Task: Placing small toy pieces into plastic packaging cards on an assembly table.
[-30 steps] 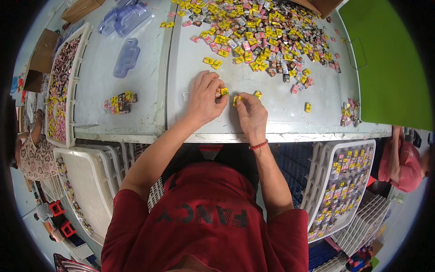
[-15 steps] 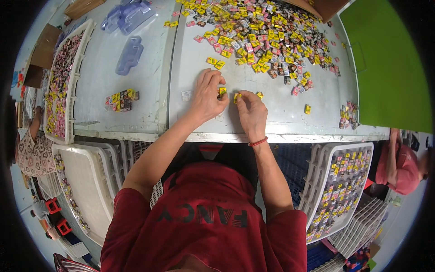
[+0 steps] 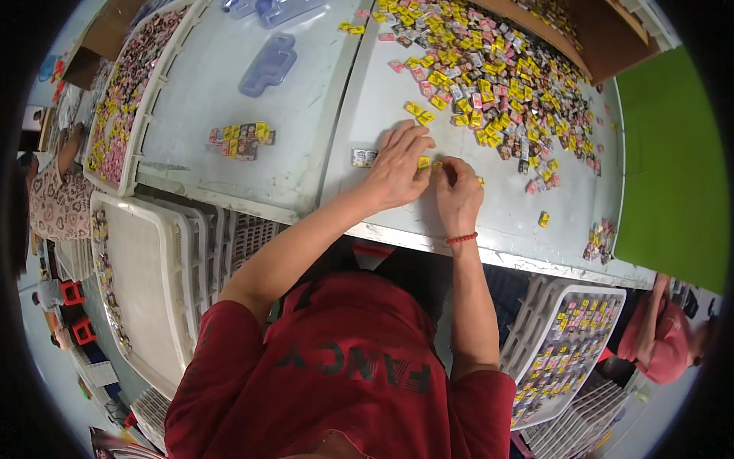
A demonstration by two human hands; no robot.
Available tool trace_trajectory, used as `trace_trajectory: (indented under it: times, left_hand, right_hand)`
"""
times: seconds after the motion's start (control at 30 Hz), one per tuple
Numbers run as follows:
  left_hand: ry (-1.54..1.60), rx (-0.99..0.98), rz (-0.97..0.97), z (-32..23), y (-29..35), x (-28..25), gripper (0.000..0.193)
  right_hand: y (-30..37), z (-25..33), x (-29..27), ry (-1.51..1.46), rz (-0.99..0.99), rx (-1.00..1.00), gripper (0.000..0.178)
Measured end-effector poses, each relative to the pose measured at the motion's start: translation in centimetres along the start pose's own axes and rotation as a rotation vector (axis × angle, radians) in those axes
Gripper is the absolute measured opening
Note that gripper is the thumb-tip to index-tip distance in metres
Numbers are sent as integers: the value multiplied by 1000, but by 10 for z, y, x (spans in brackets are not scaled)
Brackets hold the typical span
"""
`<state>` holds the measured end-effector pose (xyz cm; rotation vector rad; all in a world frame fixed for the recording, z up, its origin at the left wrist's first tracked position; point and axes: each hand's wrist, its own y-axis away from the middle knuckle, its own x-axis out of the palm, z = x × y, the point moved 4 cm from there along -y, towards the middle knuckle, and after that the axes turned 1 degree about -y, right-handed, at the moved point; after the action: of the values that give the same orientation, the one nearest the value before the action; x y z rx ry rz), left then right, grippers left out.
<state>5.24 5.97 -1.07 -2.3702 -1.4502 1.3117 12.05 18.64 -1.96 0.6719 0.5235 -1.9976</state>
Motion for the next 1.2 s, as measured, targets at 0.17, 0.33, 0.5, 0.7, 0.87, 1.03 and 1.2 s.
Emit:
trace_trajectory:
  times: [0.17,0.33,0.5,0.7,0.87,1.03,1.2]
  left_hand:
    - [-52,48,80,8,11,-34,42]
    - [-279,77,160,24,53,-82,56]
    - [-328,64,232,25,60,-77,61]
    - [-235,65,177,31,48,-78,58]
    - [-176,186,192,24,22,-64,44]
    - [-202,353,199,26,16,-41,25]
    - [-224,379,142,24,17,-38,21]
  right_hand:
    - [4,-19,-2,-346,-2,141,17]
    - [18,-23,-12,-526,14,297,20]
    - [18,-29,-10,-522,28,267,21]
    - [28,-18,-11,-408,11,154,20]
    - [28,-19,-13,-432,35,189,17]
    - [29,-21,-12,-424,20,193,17]
    - [30,-21,-9,-357,31,167,19]
